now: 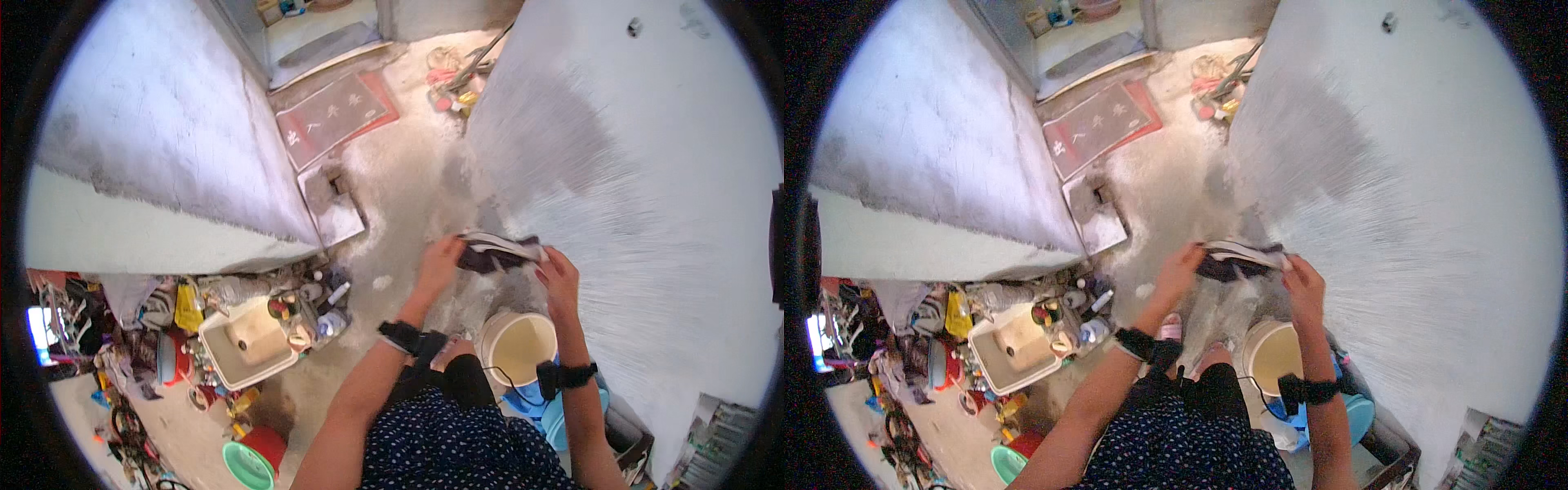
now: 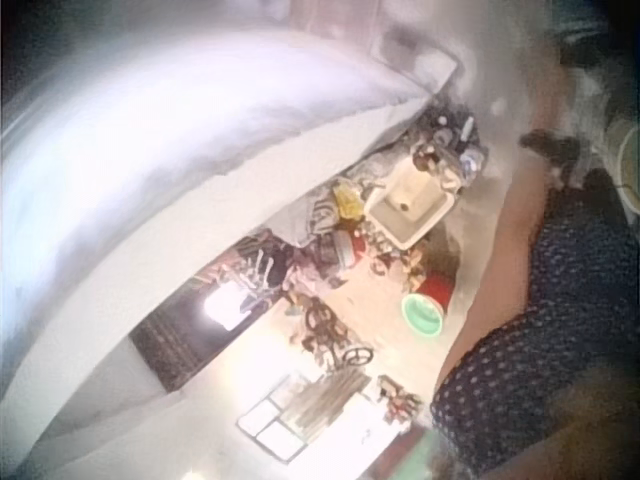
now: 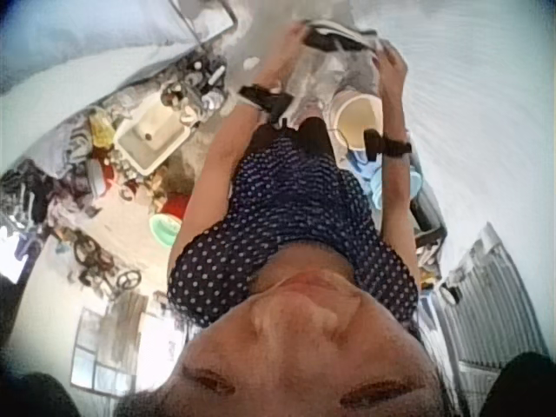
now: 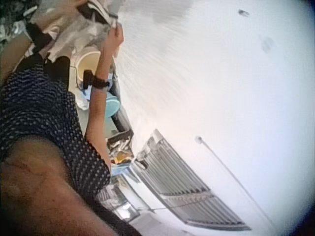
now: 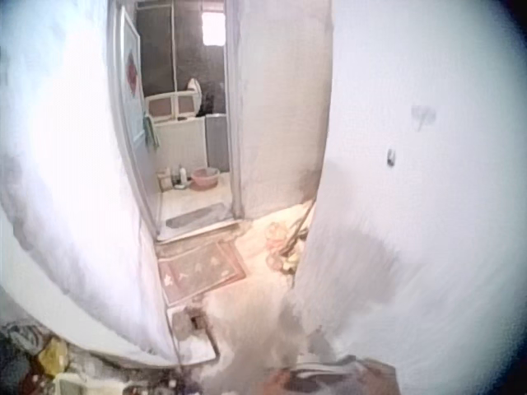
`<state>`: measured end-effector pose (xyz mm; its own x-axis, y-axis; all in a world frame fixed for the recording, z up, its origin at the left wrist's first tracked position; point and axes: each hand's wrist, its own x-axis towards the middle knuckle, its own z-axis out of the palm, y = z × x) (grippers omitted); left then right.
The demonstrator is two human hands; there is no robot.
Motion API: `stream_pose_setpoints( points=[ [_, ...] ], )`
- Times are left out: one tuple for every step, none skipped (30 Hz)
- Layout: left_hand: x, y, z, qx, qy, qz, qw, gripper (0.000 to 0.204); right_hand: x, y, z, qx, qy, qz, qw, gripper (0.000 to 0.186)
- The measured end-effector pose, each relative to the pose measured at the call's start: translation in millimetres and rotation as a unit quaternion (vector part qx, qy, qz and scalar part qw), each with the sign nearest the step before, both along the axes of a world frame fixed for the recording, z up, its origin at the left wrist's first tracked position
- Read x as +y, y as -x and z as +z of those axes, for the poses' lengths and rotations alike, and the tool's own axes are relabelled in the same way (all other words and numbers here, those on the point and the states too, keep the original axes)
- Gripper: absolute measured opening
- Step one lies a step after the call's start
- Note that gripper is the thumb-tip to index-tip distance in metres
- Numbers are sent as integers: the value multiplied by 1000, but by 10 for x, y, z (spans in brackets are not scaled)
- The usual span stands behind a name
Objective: The person washes a small purple garment by hand using detergent in a basin and sink, rinses it in a bucket of water, and hangs it on a clothes hanger.
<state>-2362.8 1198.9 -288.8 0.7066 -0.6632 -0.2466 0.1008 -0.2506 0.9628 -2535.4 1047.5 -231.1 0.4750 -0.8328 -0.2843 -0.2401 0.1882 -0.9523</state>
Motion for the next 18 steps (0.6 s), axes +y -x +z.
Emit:
stream_pose_setpoints(
  points=[
    [168, -196, 71, -64, -35, 46, 996, 27, 17, -225, 112, -9, -4, 18, 1000, 24],
    [193, -359, 193, -69, 12, 59, 996, 26, -55, -354, 302, -17, 8, 4, 1000, 24],
    [276, -550, 243, -71, 55, 78, 993, 25, -93, -527, 406, -6, 23, 44, 999, 25],
    [372, -749, 321, -111, 58, 75, 989, 22, -99, -703, 476, 6, 34, 87, 996, 26],
    [430, -871, 390, -116, 41, 83, 989, 20, -91, -865, 561, 1, 38, 83, 996, 26],
    [459, -985, 504, -122, 25, 92, 988, 19, -89, -1039, 677, -21, 38, 83, 996, 25],
    [515, -1110, 508, -131, 24, 96, 986, 19, -80, -1215, 757, -44, 34, 89, 994, 24],
    [550, -1234, 480, -134, 46, 97, 985, 18, -104, -1357, 843, -53, 32, 92, 994, 24],
    [517, -1325, 530, -134, 72, 92, 984, 17, -172, -1455, 939, -23, 45, 120, 992, 23],
    [492, -1411, 582, -141, 72, 89, 983, 17, -250, -1554, 1003, 7, 57, 146, 988, 23],
    [462, -1493, 636, -136, 73, 86, 984, 17, -333, -1661, 1027, 12, 88, 150, 985, 23],
    [417, -1557, 710, -131, 74, 83, 985, 16, -454, -1740, 1049, 6, 87, 146, 985, 23],
    [353, -1627, 764, -116, 77, 87, 986, 15, -601, -1811, 1061, 48, 146, 167, 974, 22],
    [289, -1683, 831, -123, 76, 82, 986, 15, -758, -1872, 1057, 91, 204, 185, 957, 21],
    [198, -1751, 956, -130, 47, 75, 987, 16, -953, -1948, 990, 82, 202, 178, 960, 21],
    [143, -1829, 1063, -138, 18, 68, 988, 18, -1106, -2032, 926, 16, 200, 162, 966, 21],
    [84, -1981, 993, -232, 6, 54, 971, 22, -1268, -2109, 872, -50, 197, 144, 969, 21],
    [41, -2067, 1046, -238, 2, 47, 970, 22, -1352, -2206, 921, -56, 192, 137, 970, 21]
  ],
)
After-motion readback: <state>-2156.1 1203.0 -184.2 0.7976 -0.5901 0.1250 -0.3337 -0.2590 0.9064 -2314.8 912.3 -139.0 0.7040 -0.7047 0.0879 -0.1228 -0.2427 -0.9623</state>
